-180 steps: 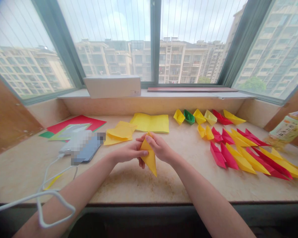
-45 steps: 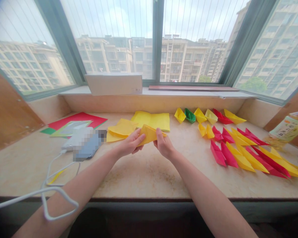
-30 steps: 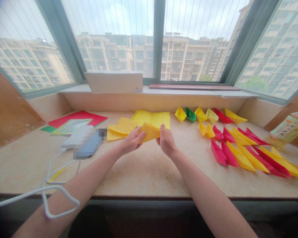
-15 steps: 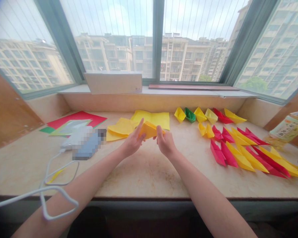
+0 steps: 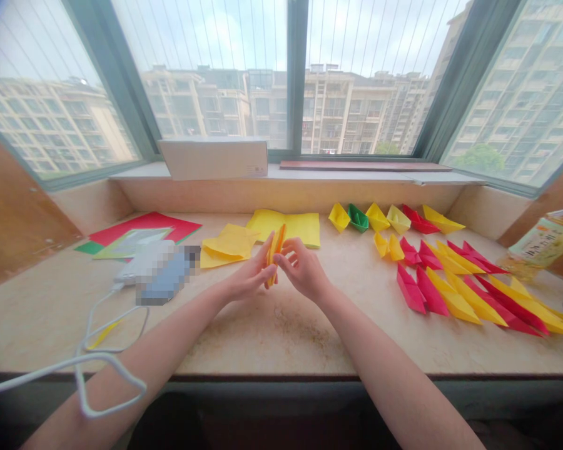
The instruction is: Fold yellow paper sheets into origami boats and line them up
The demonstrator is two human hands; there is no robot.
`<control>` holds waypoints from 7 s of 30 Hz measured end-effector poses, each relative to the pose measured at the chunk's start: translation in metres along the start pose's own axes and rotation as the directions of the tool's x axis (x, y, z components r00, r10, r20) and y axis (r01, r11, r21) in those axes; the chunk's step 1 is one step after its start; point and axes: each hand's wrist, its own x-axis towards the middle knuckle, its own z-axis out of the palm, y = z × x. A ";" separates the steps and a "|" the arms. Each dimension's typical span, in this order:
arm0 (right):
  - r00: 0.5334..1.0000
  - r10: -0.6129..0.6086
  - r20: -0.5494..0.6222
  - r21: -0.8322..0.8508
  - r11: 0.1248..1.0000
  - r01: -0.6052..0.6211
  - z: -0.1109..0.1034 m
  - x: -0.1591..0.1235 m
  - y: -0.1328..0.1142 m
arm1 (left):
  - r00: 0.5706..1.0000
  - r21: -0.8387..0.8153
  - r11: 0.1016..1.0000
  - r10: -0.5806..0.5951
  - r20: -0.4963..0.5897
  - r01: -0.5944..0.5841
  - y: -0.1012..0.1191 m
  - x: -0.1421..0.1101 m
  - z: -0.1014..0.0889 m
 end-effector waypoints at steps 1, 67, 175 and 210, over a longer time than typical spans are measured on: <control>1.000 0.006 0.002 0.005 1.000 -0.006 0.000 0.000 0.000 | 1.000 0.004 1.000 0.004 0.008 -0.004 0.002 0.000 0.001; 0.997 0.073 0.003 0.216 0.974 -0.072 -0.015 0.014 0.006 | 0.970 -0.485 0.873 -0.161 -0.182 0.054 0.013 0.012 -0.002; 0.990 0.130 0.051 0.099 0.986 -0.135 -0.049 0.013 -0.001 | 0.955 0.069 0.997 0.048 -0.293 -0.029 0.008 0.011 -0.023; 0.981 0.142 -0.136 0.377 0.922 -0.081 -0.024 0.013 -0.006 | 0.889 0.245 0.954 0.259 -0.378 -0.173 0.029 0.005 -0.020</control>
